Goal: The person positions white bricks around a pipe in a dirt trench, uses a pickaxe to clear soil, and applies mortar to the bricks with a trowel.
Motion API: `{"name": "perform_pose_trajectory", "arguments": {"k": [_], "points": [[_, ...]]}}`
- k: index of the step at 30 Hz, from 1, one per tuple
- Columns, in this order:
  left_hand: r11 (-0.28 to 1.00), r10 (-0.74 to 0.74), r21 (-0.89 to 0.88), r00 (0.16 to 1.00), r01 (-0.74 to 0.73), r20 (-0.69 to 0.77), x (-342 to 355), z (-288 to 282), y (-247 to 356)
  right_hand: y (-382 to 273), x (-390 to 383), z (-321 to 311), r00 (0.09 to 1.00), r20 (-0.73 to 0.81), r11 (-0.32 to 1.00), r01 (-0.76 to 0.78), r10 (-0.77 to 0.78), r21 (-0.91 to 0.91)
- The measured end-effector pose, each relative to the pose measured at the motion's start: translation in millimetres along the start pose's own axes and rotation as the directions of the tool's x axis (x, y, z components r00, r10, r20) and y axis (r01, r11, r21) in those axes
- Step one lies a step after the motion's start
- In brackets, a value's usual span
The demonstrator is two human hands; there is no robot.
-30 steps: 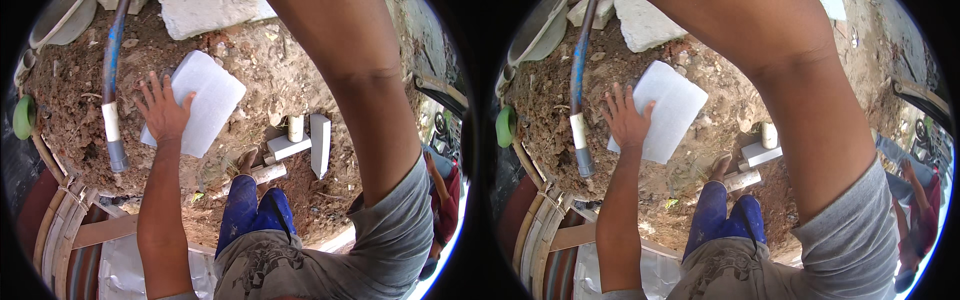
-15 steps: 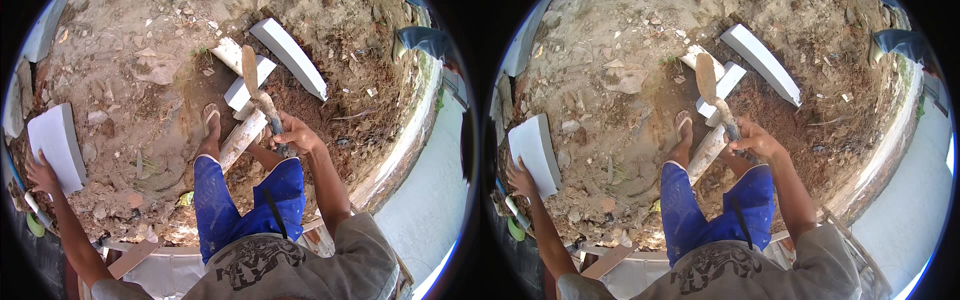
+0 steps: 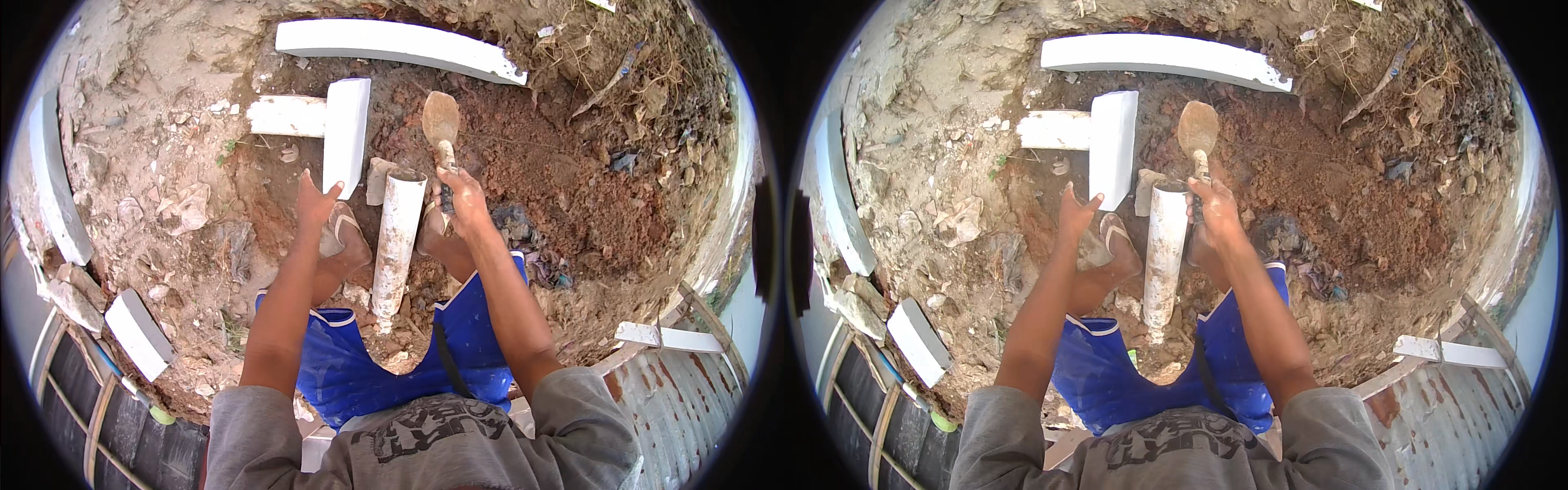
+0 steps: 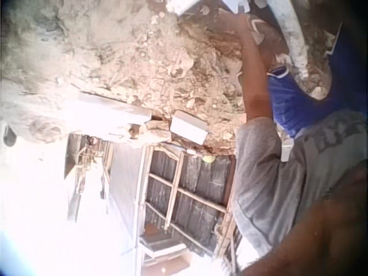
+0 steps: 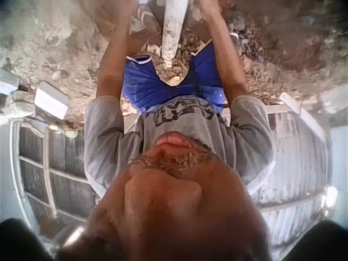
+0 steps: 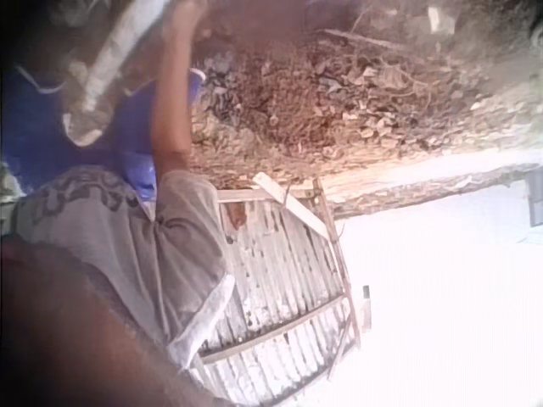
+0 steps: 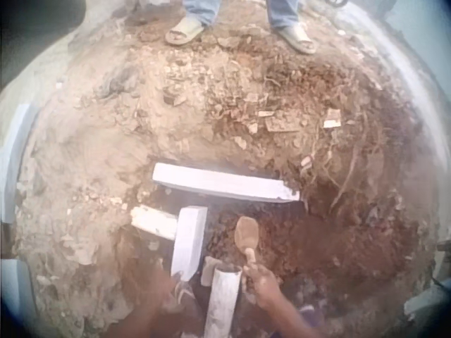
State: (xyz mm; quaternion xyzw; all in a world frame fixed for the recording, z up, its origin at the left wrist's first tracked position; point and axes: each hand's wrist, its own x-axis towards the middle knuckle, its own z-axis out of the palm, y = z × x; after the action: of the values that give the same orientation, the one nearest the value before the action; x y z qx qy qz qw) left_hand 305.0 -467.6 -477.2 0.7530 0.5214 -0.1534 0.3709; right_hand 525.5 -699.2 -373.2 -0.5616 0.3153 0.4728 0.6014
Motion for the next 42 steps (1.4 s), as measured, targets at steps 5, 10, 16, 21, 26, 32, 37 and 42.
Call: {"name": "perform_pose_trajectory", "arguments": {"k": [5,10,16,21,26,32,37,42], "points": [[0.963,0.003,0.269,0.999,0.006,-0.036,31,84,-4,-47,18,-52,0.97,0.172,0.704,0.243,-0.172,-0.667],[0.965,0.064,0.261,0.955,0.014,-0.289,35,125,-11,-74,-22,-49,0.814,0.158,0.296,0.374,-0.559,-0.879],[0.952,0.083,0.303,0.92,0.04,-0.384,35,135,-16,-71,-32,-61,0.731,0.177,0.177,0.379,-0.659,-0.908],[0.953,0.172,0.3,0.869,-0.029,-0.463,18,158,2,-62,-36,-54,0.607,0.241,0.064,0.435,-0.757,-0.898],[0.97,0.133,0.244,0.879,-0.02,-0.457,21,138,0,-49,-48,-42,0.572,0.304,0.01,0.48,-0.762,-0.877],[0.971,0.176,0.219,0.895,-0.091,-0.41,42,113,-19,-38,-57,-42,0.597,0.299,0.017,0.464,-0.744,-0.886],[0.984,0.11,0.173,0.901,-0.04,-0.42,42,115,2,-41,-70,-44,0.607,0.257,0.094,0.485,-0.752,-0.87],[0.984,0.136,0.17,0.869,-0.062,-0.476,56,120,2,-41,-72,-50,0.602,0.211,0.113,0.454,-0.77,-0.884]]}}
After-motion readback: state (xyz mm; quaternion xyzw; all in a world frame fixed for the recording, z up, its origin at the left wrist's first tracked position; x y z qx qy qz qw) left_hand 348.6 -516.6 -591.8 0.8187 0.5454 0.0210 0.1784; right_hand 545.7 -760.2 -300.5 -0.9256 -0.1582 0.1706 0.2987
